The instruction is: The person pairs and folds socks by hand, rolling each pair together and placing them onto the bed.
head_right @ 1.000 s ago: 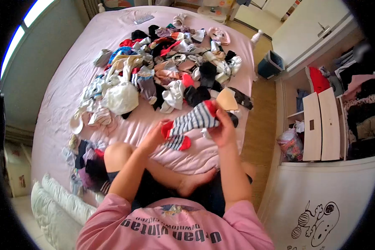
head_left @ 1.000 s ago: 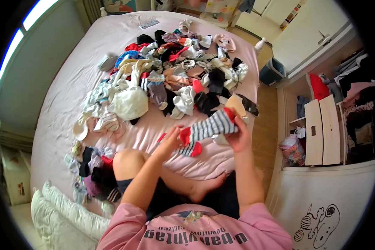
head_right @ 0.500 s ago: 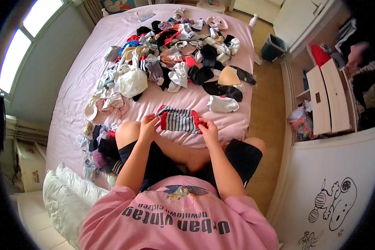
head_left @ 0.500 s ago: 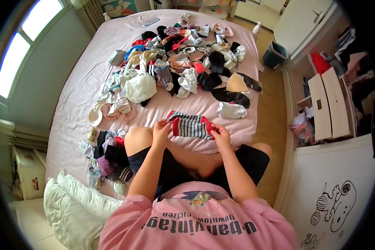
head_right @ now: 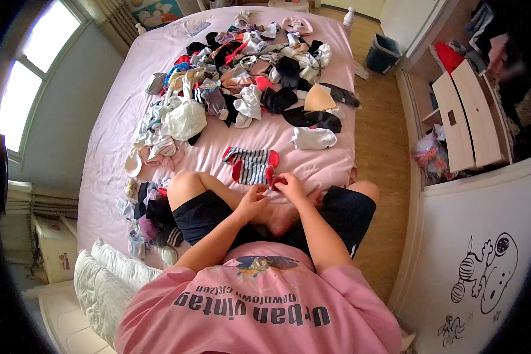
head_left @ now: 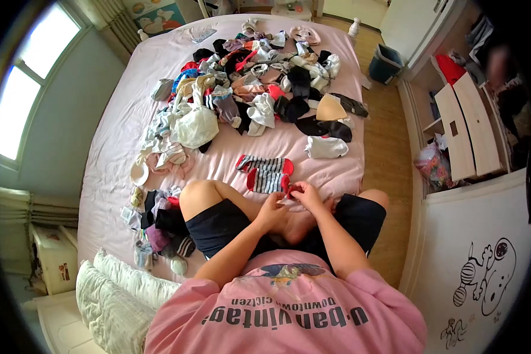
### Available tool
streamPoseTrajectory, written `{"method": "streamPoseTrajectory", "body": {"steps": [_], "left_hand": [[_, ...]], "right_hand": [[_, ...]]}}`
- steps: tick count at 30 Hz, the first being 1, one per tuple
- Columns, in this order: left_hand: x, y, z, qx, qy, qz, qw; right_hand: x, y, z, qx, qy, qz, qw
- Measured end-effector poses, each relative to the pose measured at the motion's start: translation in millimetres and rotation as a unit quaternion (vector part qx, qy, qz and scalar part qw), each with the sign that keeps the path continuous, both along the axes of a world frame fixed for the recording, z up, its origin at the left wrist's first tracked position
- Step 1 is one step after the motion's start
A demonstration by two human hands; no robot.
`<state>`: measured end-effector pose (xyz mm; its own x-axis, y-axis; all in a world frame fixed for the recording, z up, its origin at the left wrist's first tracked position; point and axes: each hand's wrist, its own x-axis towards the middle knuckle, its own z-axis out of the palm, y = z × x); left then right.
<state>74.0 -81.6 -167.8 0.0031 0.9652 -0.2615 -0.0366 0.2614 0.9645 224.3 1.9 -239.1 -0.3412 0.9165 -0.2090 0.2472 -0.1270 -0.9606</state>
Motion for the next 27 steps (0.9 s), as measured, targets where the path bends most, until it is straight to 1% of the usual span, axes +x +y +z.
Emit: {"method": "streamPoseTrajectory", "body": {"steps": [2,3,6,7,8,10,13,16,17,19,20,22,23,25,26,27], "left_hand": [[0.5,2.6,-15.3,0.064,0.084,0.032,0.994],[0.2,3.1,-18.9,0.095,0.125,0.046,0.987],[-6.2,9.9,22.4,0.046,0.099,0.058,0.992],[-7.6,13.1,17.6,0.022,-0.02,0.082,0.996],[-9.7,15.2,21.2,0.039,-0.021,0.088,0.995],[-16.2,18.0,41.0,-0.025,-0.063,0.086,0.994],[-21.0,19.6,56.1,-0.037,-0.091,0.082,0.992],[-20.6,21.0,59.8,0.024,-0.112,0.094,0.989],[-21.2,22.3,59.4,0.046,-0.116,0.104,0.987],[-25.1,25.8,62.4,0.09,-0.124,0.125,0.98],[-29.4,26.8,64.5,0.059,-0.222,0.135,0.964],[-39.0,29.6,88.4,-0.007,-0.408,0.151,0.901],[-43.3,32.9,96.6,-0.015,-0.439,0.139,0.888],[-45.2,34.5,111.7,-0.057,-0.496,0.131,0.856],[-46.0,36.2,117.1,-0.076,-0.523,0.126,0.84],[-46.2,35.6,119.5,-0.09,-0.529,0.132,0.834]], "right_hand": [[-9.5,-7.8,27.9,-0.025,0.01,0.003,1.0],[-13.3,-10.8,29.1,0.021,-0.001,-0.002,1.0],[-22.1,-15.4,68.1,-0.03,0.123,0.01,0.992],[-23.7,-14.2,66.8,-0.029,0.15,0.012,0.988],[-25.1,-13.6,71.6,-0.03,0.176,0.001,0.984],[-29.5,-13.6,96.8,-0.031,0.23,-0.021,0.973],[-32.8,-14.7,125.2,-0.014,0.239,-0.012,0.971],[-31.2,-10.5,112.4,0.021,0.152,0.022,0.988],[-27.9,-9.7,109.4,0.006,0.134,0.035,0.99],[-24.5,-9.4,121.6,-0.023,0.099,0.06,0.993],[-24.1,-8.4,120.6,-0.047,0.139,0.053,0.988],[-25.1,-7.9,121.0,-0.094,0.22,0.039,0.97],[-24.9,-7.4,123.7,-0.158,0.279,0.016,0.947],[-27.2,-4.1,142.7,-0.279,0.39,-0.027,0.877],[-29.6,-2.9,144.2,-0.308,0.435,-0.032,0.845],[-32.4,-1.9,145.7,-0.336,0.478,-0.037,0.811]]}}
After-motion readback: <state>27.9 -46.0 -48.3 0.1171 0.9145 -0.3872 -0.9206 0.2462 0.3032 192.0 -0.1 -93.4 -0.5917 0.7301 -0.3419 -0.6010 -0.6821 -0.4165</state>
